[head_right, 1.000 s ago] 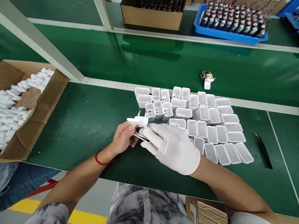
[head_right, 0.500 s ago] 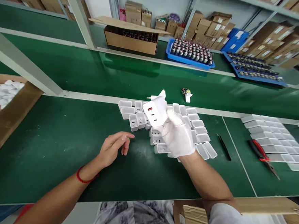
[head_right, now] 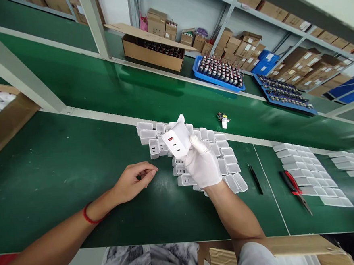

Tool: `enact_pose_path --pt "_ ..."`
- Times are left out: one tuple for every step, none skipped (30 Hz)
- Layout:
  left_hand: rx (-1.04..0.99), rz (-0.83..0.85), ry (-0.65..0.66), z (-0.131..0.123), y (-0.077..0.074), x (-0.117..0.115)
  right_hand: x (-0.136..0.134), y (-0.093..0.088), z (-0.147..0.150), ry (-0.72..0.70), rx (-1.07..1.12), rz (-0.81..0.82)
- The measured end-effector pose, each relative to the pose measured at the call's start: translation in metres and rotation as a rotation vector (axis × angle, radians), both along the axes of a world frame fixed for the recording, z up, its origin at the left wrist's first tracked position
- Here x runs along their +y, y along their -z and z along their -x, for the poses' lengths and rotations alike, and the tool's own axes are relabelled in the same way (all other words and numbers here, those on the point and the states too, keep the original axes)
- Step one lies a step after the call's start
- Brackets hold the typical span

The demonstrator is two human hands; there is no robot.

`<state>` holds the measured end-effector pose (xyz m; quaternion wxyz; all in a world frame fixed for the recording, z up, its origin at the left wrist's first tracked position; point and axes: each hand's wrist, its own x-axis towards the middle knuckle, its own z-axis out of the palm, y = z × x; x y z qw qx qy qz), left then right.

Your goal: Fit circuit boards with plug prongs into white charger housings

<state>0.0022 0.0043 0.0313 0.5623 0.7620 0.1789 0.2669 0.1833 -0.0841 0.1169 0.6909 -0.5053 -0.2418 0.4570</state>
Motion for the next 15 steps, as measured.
enact_pose_path --pt "0.010 -0.035 0.005 0.000 0.001 0.000 0.001 0.001 0.000 0.005 0.020 -0.012" --pt "0.022 -0.078 0.006 0.000 0.002 0.000 0.002 0.003 0.000 0.011 0.033 -0.019" --pt "0.035 -0.126 0.005 0.001 0.003 0.001 0.002 0.003 0.000 0.015 0.033 -0.019" --pt "0.048 -0.176 0.006 0.001 0.005 0.001 0.001 0.003 0.000 0.020 0.019 -0.013" --pt "0.063 -0.223 0.011 0.001 0.006 0.001 0.001 0.003 -0.001 0.023 -0.009 -0.004" --pt "0.081 -0.267 0.019 0.001 0.008 0.001 -0.001 0.001 -0.002 0.025 -0.054 0.010" --pt "0.105 -0.308 0.029 0.001 0.009 0.000 -0.001 -0.001 -0.005 0.013 -0.121 0.033" --pt "0.136 -0.348 0.040 0.002 0.011 -0.002 -0.002 -0.004 -0.008 -0.019 -0.212 0.062" --pt "0.170 -0.389 0.048 0.002 0.013 -0.003 -0.001 -0.007 -0.012 -0.067 -0.335 0.105" --pt "0.209 -0.430 0.054 0.002 0.014 -0.005 0.002 -0.009 -0.018 -0.120 -0.476 0.158" --pt "0.248 -0.470 0.059 0.002 0.016 -0.007 0.007 -0.011 -0.024 -0.168 -0.612 0.217" --pt "0.283 -0.504 0.070 0.002 0.017 -0.008 0.015 -0.011 -0.032 -0.195 -0.729 0.274" --pt "0.313 -0.529 0.087 0.002 0.018 -0.008 0.024 -0.011 -0.042 -0.195 -0.821 0.325" --pt "0.338 -0.544 0.109 0.002 0.018 -0.008 0.036 -0.009 -0.053 -0.165 -0.888 0.369" --pt "0.361 -0.551 0.131 0.001 0.018 -0.008 0.048 -0.007 -0.065 -0.115 -0.942 0.406"
